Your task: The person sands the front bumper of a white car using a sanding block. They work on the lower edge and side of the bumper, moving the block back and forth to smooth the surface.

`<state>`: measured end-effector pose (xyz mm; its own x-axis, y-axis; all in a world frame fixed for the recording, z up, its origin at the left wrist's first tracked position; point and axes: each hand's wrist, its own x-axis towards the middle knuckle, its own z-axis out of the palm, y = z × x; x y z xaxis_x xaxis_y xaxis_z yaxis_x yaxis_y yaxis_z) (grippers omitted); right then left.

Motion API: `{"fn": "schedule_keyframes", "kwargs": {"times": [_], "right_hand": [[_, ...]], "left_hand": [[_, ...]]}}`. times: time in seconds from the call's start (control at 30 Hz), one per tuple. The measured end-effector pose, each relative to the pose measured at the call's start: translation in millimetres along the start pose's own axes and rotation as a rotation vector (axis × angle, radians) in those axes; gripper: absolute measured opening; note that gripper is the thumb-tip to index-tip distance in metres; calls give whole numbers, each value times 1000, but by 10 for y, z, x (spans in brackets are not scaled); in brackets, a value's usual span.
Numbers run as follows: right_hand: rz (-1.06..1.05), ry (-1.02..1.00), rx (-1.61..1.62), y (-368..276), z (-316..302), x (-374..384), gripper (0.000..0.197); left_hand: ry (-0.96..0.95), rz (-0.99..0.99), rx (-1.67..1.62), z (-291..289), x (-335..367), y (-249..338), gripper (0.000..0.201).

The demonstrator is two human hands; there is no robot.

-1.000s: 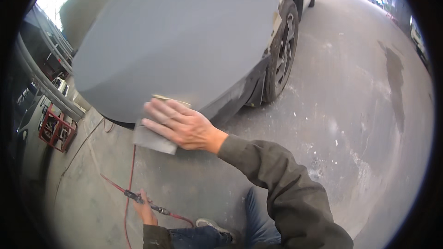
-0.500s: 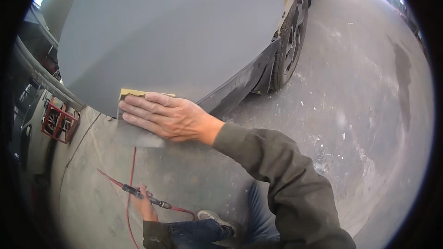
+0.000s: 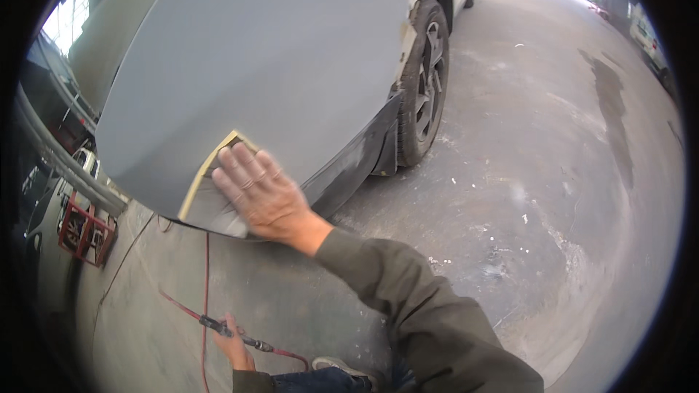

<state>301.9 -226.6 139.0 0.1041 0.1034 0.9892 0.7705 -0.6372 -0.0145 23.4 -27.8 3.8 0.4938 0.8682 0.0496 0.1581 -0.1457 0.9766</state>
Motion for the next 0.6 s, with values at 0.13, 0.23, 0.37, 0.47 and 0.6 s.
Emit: {"fn": "schedule_keyframes", "kwargs": {"times": [0.13,0.23,0.37,0.47,0.6], "right_hand": [[148,180,102,1369,-358,308,86],[594,153,215,1935,-548,579,78],[420,253,12,753,-353,617,69],[312,26,128,105,-286,48,75],[380,80,162,453,-456,616,78]], "left_hand": [[6,2,-7,-52,-46,-77,17],[-1,-15,-17,-57,-92,-5,18],[12,-27,56,-24,-14,-113,19],[-43,-11,78,90,-11,-91,20],[-98,39,38,141,21,3,21]]}}
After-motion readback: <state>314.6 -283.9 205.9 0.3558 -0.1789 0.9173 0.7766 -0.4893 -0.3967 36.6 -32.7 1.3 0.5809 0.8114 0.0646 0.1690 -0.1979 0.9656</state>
